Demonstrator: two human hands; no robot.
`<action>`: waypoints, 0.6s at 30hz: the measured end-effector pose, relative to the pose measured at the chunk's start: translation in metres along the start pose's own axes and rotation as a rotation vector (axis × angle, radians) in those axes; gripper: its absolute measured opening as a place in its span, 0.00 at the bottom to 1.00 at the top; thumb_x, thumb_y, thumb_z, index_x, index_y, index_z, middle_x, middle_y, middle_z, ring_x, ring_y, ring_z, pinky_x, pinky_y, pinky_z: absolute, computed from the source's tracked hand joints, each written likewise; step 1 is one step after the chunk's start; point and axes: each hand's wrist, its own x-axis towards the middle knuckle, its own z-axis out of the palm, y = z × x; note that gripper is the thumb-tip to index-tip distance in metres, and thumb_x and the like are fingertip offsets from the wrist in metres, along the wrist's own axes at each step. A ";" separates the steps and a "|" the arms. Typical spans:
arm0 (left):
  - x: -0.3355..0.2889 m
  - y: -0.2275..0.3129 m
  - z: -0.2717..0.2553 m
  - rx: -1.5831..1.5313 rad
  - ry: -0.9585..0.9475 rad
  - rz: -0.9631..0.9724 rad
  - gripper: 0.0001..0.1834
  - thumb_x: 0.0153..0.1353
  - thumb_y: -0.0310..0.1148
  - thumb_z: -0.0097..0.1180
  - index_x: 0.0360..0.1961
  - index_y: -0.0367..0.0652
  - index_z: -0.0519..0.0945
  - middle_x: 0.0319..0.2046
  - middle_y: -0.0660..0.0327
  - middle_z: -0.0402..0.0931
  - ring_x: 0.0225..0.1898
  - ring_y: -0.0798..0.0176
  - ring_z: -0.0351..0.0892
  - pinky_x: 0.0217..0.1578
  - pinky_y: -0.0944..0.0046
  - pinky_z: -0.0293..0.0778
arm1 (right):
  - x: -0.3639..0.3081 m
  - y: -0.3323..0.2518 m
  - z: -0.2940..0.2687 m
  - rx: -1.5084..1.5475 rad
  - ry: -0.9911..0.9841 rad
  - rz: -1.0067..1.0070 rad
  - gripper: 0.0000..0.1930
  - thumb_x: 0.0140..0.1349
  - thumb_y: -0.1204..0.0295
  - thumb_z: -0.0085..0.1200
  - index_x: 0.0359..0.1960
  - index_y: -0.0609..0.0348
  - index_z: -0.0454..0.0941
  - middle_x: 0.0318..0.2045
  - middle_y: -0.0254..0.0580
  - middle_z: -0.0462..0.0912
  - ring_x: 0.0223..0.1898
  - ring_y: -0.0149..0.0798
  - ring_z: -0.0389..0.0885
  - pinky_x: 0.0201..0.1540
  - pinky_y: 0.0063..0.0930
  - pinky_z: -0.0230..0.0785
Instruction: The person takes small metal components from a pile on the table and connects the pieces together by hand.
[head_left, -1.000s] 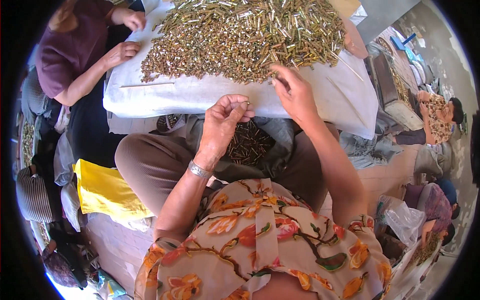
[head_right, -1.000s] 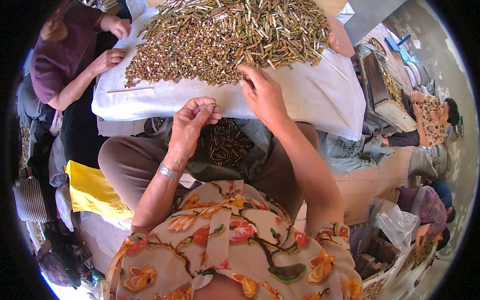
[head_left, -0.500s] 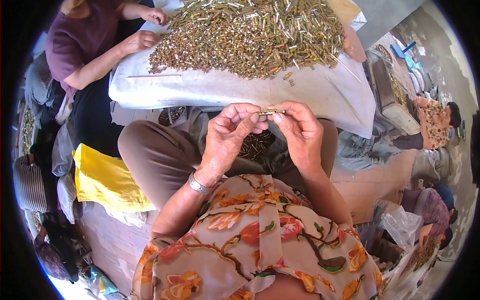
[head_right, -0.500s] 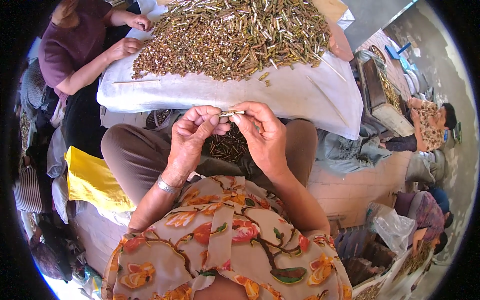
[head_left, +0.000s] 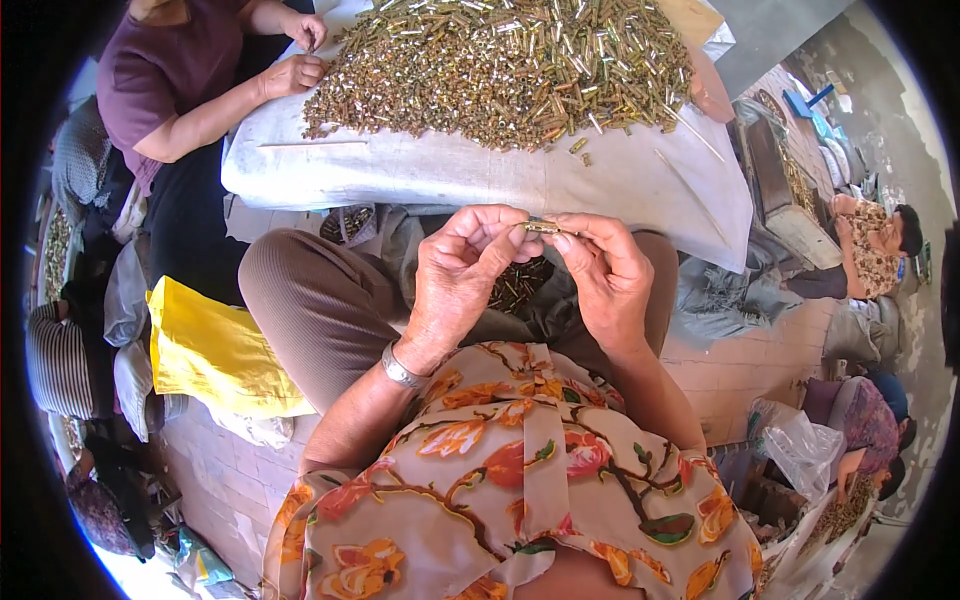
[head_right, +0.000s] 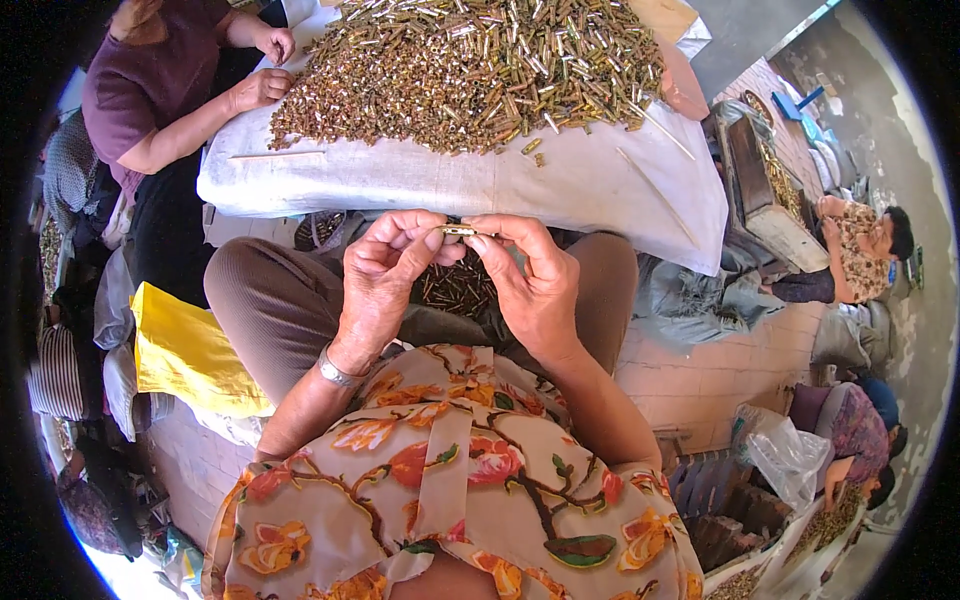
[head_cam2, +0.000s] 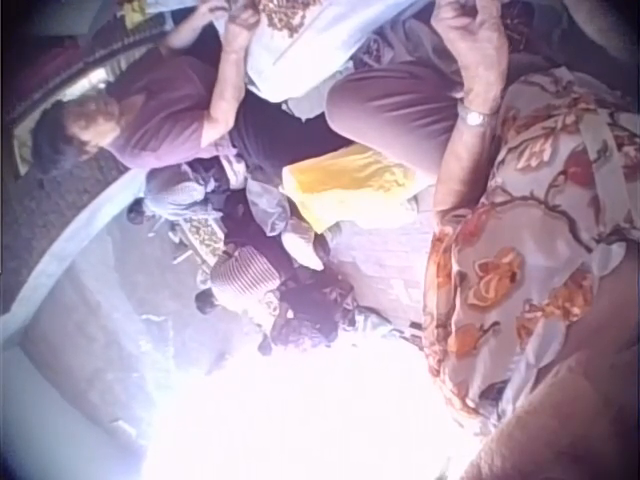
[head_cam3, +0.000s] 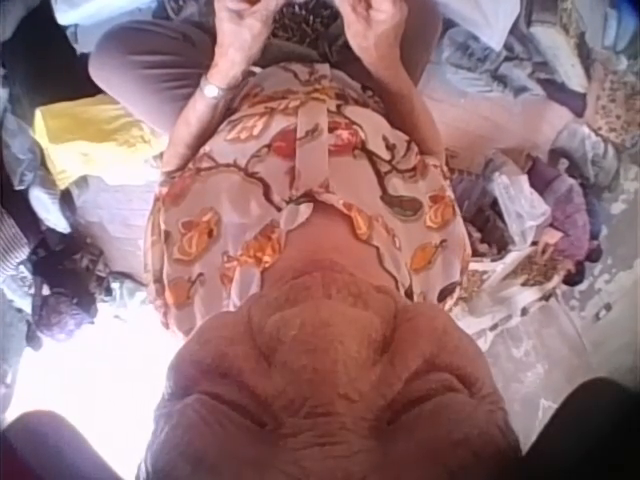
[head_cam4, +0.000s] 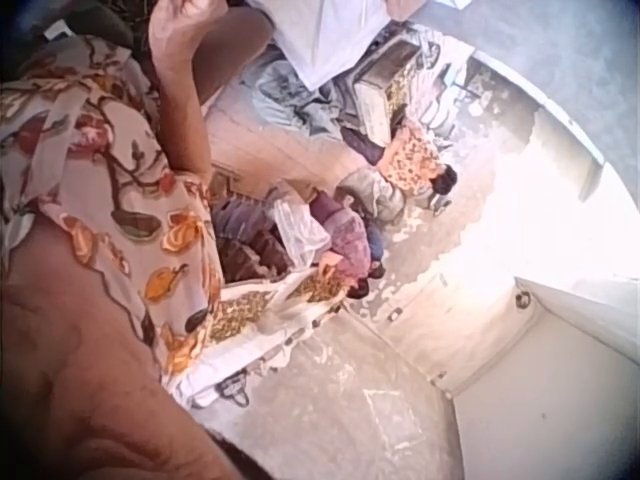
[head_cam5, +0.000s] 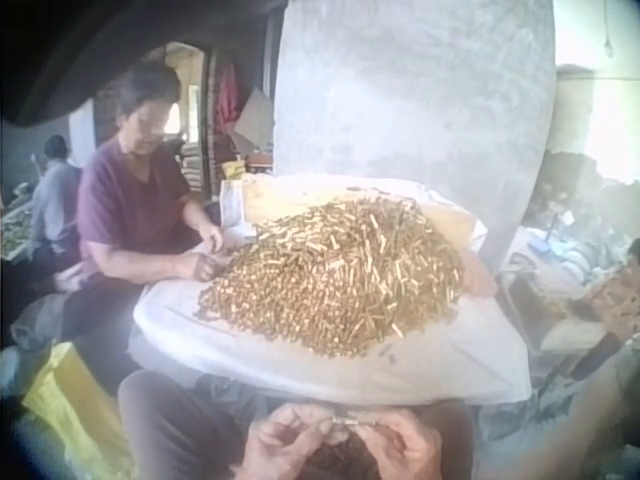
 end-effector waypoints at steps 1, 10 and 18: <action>0.000 0.000 0.000 0.000 0.001 -0.001 0.08 0.64 0.24 0.53 0.43 0.32 0.76 0.36 0.59 0.80 0.37 0.70 0.80 0.40 0.71 0.78 | 0.000 0.000 0.000 -0.045 0.004 -0.026 0.06 0.63 0.79 0.53 0.41 0.67 0.76 0.36 0.41 0.83 0.38 0.27 0.81 0.42 0.21 0.73; 0.013 0.007 -0.021 -0.041 -0.277 -0.239 0.11 0.61 0.26 0.57 0.45 0.35 0.76 0.34 0.59 0.81 0.34 0.69 0.81 0.37 0.71 0.78 | 0.007 0.002 -0.023 0.227 -0.233 0.186 0.08 0.64 0.79 0.52 0.42 0.68 0.77 0.32 0.39 0.82 0.29 0.27 0.79 0.35 0.20 0.73; 0.024 -0.025 -0.030 -0.469 -0.470 -0.399 0.12 0.59 0.28 0.60 0.43 0.38 0.76 0.32 0.58 0.80 0.30 0.65 0.82 0.35 0.67 0.79 | -0.006 0.003 -0.020 0.324 -0.207 0.366 0.07 0.64 0.78 0.52 0.41 0.68 0.78 0.28 0.37 0.80 0.26 0.25 0.76 0.32 0.18 0.71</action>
